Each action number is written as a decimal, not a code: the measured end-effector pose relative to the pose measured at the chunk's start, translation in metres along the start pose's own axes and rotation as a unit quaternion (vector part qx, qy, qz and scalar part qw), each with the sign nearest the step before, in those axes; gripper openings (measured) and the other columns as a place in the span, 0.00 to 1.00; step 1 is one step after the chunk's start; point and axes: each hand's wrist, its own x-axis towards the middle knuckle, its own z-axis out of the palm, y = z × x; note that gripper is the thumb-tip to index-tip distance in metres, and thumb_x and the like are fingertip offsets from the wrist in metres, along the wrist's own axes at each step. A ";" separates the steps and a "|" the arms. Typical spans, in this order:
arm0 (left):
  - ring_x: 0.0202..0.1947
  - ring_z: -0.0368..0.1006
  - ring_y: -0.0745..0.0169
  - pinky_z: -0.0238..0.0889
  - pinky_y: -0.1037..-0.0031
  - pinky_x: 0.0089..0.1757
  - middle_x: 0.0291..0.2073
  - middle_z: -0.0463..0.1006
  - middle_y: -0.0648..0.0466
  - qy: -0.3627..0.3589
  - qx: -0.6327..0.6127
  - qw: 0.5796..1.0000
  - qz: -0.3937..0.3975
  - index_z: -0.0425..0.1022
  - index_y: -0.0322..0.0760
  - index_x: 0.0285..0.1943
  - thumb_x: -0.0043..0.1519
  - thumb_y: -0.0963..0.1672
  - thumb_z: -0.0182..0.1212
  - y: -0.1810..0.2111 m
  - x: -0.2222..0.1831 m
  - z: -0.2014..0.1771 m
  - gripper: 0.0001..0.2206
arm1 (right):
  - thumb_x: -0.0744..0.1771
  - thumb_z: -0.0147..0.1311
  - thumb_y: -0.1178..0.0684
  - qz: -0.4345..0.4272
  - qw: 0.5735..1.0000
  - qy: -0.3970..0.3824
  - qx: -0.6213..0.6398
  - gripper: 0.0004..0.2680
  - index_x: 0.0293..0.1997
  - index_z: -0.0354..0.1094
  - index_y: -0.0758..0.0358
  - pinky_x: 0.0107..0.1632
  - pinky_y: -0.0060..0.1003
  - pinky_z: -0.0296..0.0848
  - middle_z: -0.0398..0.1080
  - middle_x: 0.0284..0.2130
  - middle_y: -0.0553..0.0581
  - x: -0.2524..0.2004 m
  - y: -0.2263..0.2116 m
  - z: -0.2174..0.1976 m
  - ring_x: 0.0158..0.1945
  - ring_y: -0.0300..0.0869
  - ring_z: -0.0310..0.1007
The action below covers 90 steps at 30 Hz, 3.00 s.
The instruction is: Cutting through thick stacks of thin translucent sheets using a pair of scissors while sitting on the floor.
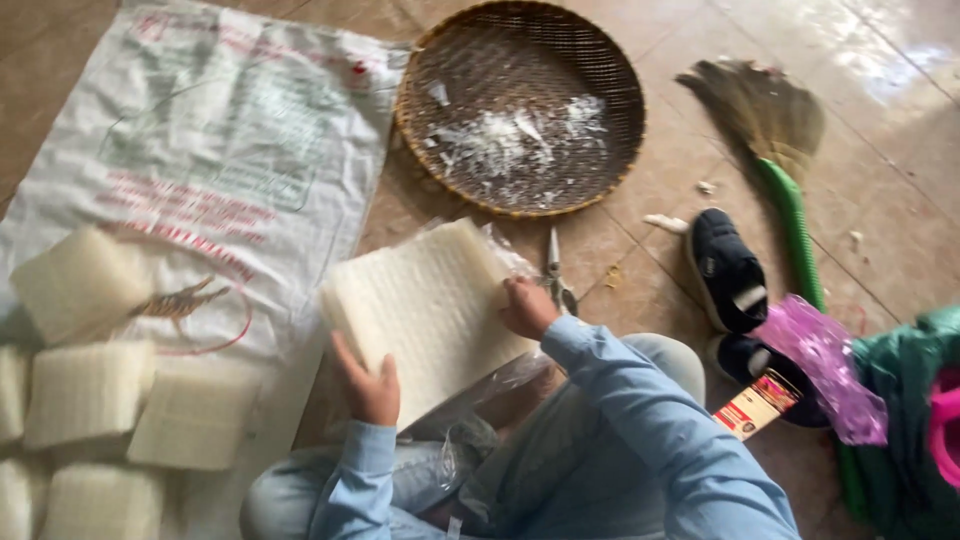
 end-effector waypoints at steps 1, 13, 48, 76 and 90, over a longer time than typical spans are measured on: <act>0.60 0.68 0.34 0.65 0.56 0.56 0.65 0.66 0.30 0.026 0.014 0.998 -0.057 0.55 0.33 0.78 0.52 0.40 0.69 0.000 0.000 0.000 0.42 | 0.60 0.64 0.45 -0.004 1.000 -0.009 -0.004 0.19 0.54 0.68 0.55 0.51 0.53 0.81 0.73 0.45 0.59 0.002 0.000 0.002 0.47 0.62 0.79; 0.37 0.77 0.48 0.70 0.66 0.41 0.42 0.81 0.38 -0.118 -0.143 0.957 -0.223 0.72 0.22 0.54 0.51 0.39 0.69 -0.067 -0.001 0.000 0.22 | 0.57 0.60 0.58 -0.140 0.982 0.105 0.071 0.10 0.37 0.66 0.69 0.39 0.52 0.75 0.72 0.38 0.68 -0.021 -0.016 -0.022 0.35 0.65 0.73; 0.48 0.73 0.41 0.64 0.60 0.46 0.51 0.75 0.33 -0.231 -0.173 0.905 -0.312 0.66 0.19 0.67 0.56 0.33 0.63 -0.141 0.015 -0.008 0.26 | 0.62 0.57 0.39 -0.186 0.981 -0.053 -0.031 0.11 0.48 0.71 0.26 0.42 0.49 0.80 0.66 0.37 0.49 -0.015 0.172 -0.023 0.35 0.53 0.76; 0.53 0.74 0.44 0.63 0.60 0.55 0.46 0.76 0.36 -0.073 -0.114 0.940 -0.314 0.73 0.24 0.55 0.47 0.43 0.83 -0.080 -0.004 0.004 0.30 | 0.58 0.61 0.31 -0.013 0.994 0.070 -0.079 0.27 0.62 0.60 0.39 0.49 0.50 0.81 0.69 0.47 0.56 -0.061 0.189 -0.030 0.48 0.58 0.78; 0.72 0.52 0.34 0.43 0.51 0.68 0.65 0.60 0.24 -0.080 -0.123 0.915 -0.375 0.55 0.15 0.70 0.50 0.42 0.79 -0.015 -0.001 -0.019 0.43 | 0.54 0.66 0.26 0.147 0.986 0.057 -0.063 0.35 0.59 0.54 0.51 0.52 0.56 0.71 0.65 0.51 0.58 -0.038 0.169 -0.007 0.55 0.57 0.68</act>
